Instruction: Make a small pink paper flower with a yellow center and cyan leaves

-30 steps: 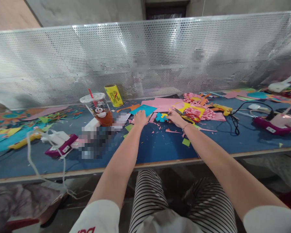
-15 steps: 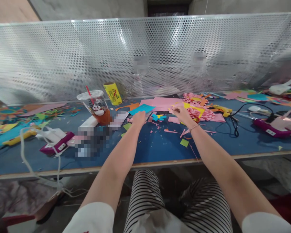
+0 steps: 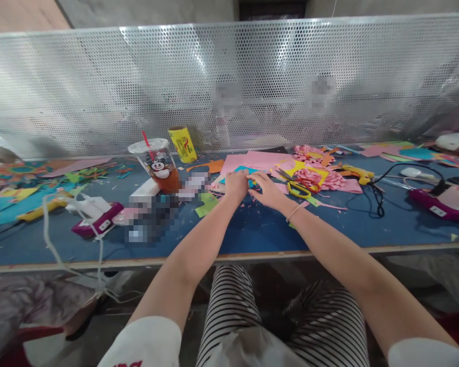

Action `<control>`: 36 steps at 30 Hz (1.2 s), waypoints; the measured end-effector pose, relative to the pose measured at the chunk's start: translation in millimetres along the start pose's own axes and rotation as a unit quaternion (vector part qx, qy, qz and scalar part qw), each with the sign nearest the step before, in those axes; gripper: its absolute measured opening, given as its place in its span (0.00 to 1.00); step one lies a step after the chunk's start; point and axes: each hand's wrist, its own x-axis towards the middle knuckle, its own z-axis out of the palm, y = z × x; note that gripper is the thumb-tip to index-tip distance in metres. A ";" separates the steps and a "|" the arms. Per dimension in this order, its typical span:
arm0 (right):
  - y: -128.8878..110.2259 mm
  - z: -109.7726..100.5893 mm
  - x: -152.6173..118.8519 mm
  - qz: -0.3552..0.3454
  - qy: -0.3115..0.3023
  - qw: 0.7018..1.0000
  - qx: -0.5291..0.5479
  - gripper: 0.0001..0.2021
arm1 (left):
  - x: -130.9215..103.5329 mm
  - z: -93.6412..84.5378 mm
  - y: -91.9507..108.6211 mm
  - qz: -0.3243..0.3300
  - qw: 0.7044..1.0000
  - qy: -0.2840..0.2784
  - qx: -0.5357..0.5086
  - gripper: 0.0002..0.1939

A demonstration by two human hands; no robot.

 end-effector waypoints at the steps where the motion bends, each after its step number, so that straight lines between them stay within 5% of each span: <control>1: -1.2 0.9 -0.7 -0.003 -0.010 1.000 0.002 0.18 | 0.8 0.5 -1.6 -0.004 1.000 0.000 -0.003 0.14; 11: -10.2 3.1 -1.7 -0.007 -0.088 0.995 0.049 0.12 | 9.5 4.1 -12.5 -0.038 0.999 -0.037 -0.003 0.13; 18: -4.2 9.8 -3.3 0.034 -0.074 0.994 0.073 0.27 | -1.0 1.8 -11.6 0.002 1.000 -0.019 0.000 0.10; 24: -10.5 11.8 -5.1 -0.019 -0.074 0.997 -0.008 0.26 | 0.3 0.1 -9.3 -0.030 0.998 -0.054 0.020 0.11; 36: -20.4 18.6 -6.1 -0.015 -0.078 0.997 0.002 0.24 | 1.3 1.9 -14.2 -0.065 0.994 -0.080 0.041 0.15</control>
